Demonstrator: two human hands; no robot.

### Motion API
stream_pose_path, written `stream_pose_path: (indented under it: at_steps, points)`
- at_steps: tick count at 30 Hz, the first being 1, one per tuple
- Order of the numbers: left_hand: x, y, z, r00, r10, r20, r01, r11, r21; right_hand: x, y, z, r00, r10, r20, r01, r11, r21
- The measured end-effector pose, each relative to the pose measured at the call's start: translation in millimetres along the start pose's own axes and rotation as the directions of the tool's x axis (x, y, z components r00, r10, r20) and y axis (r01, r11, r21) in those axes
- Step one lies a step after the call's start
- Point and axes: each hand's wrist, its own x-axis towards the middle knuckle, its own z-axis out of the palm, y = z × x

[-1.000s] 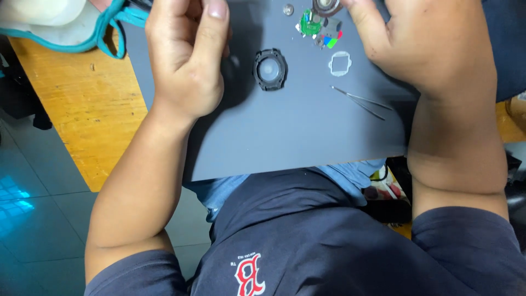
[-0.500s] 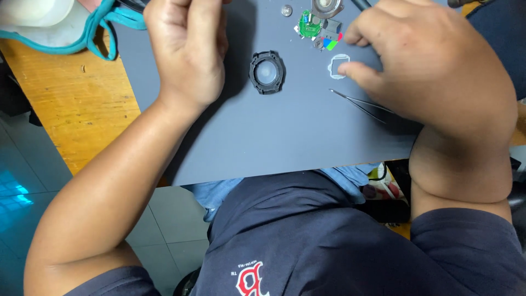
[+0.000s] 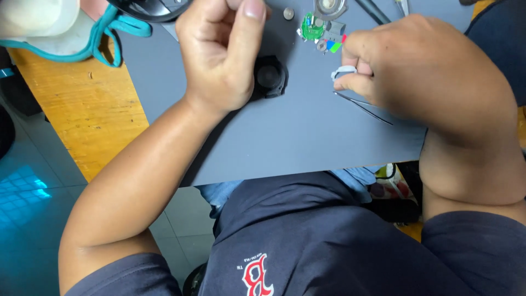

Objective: Assembling a digital watch by cleaning the case and installing internal electronic components.

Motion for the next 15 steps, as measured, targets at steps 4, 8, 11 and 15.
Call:
stream_pose_path:
  at_steps: [4, 8, 11, 15]
  points:
    - [-0.3, 3.5, 1.5, 0.999, -0.035, 0.016, 0.036, 0.999, -0.022, 1.1, 2.9, -1.9, 0.999, 0.016, 0.029, -0.017, 0.999, 0.04]
    - [0.6, 0.8, 1.2, 0.994, -0.085, -0.071, 0.088, 0.995, 0.041, 2.1, 5.6, -6.0, 0.999, -0.047, 0.02, 0.045, 0.993, 0.11]
    - [3.3, -0.6, 0.7, 0.992, -0.107, -0.066, 0.108, 0.994, 0.005, 2.4, 6.6, -8.5, 0.997, -0.067, -0.043, 0.077, 0.952, 0.297]
    - [7.3, -0.9, -4.4, 0.976, -0.218, -0.003, 0.217, 0.975, -0.044, 2.3, 9.1, -2.4, 0.956, -0.129, -0.263, 0.192, 0.955, 0.226]
